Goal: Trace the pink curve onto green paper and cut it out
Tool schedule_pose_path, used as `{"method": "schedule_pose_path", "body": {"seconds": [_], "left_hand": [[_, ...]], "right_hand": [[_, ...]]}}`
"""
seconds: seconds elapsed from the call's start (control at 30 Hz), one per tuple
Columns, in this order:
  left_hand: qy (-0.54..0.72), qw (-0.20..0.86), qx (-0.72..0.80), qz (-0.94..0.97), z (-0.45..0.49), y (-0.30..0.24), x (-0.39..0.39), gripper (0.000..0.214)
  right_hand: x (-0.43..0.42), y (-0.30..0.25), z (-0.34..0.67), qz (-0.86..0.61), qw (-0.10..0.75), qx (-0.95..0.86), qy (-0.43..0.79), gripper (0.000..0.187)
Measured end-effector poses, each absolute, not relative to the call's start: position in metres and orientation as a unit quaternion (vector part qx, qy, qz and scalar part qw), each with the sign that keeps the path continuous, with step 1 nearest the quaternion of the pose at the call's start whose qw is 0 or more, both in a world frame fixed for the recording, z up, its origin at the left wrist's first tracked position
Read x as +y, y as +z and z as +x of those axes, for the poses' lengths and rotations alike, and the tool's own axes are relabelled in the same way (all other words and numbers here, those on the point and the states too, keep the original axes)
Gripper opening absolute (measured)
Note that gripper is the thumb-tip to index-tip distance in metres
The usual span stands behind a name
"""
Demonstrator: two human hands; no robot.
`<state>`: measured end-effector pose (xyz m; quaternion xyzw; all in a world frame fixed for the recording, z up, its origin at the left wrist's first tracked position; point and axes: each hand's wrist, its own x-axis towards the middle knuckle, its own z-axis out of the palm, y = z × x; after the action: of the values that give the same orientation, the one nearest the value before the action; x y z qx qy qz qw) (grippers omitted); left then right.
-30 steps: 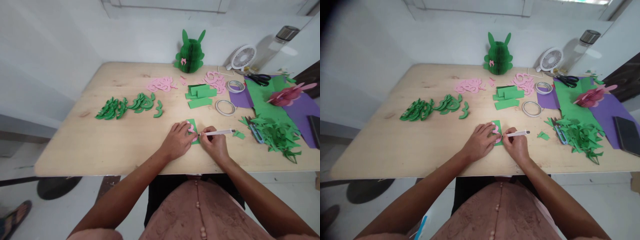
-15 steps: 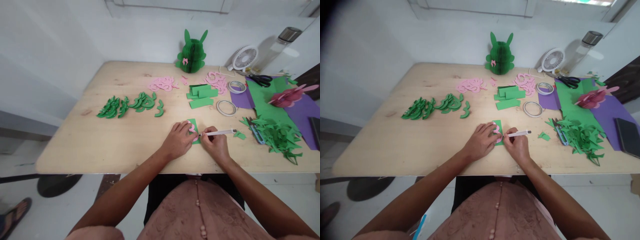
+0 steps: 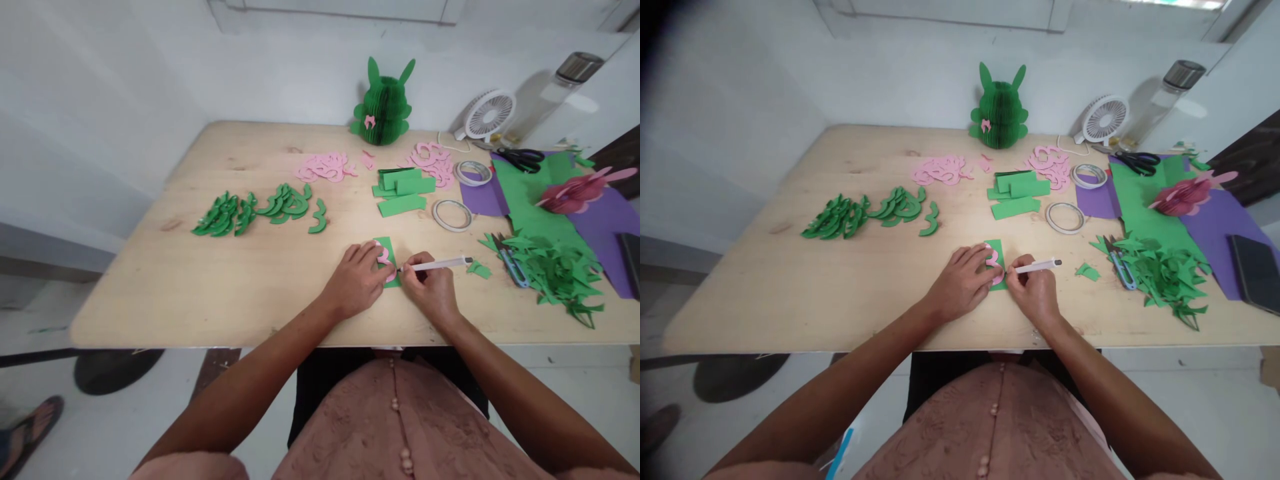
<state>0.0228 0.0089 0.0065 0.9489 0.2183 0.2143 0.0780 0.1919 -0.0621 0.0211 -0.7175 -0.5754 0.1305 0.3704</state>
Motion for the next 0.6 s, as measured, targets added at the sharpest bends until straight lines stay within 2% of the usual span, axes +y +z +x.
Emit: {"method": "schedule_pose_path", "body": {"seconds": [0.6], "left_hand": [[0.213,0.084,0.220,0.948,0.0227,0.0076,0.0086,0.027]], "right_hand": [[-0.0637,0.0220,0.1919,-0.714,0.383,-0.567,0.148,0.010]]}}
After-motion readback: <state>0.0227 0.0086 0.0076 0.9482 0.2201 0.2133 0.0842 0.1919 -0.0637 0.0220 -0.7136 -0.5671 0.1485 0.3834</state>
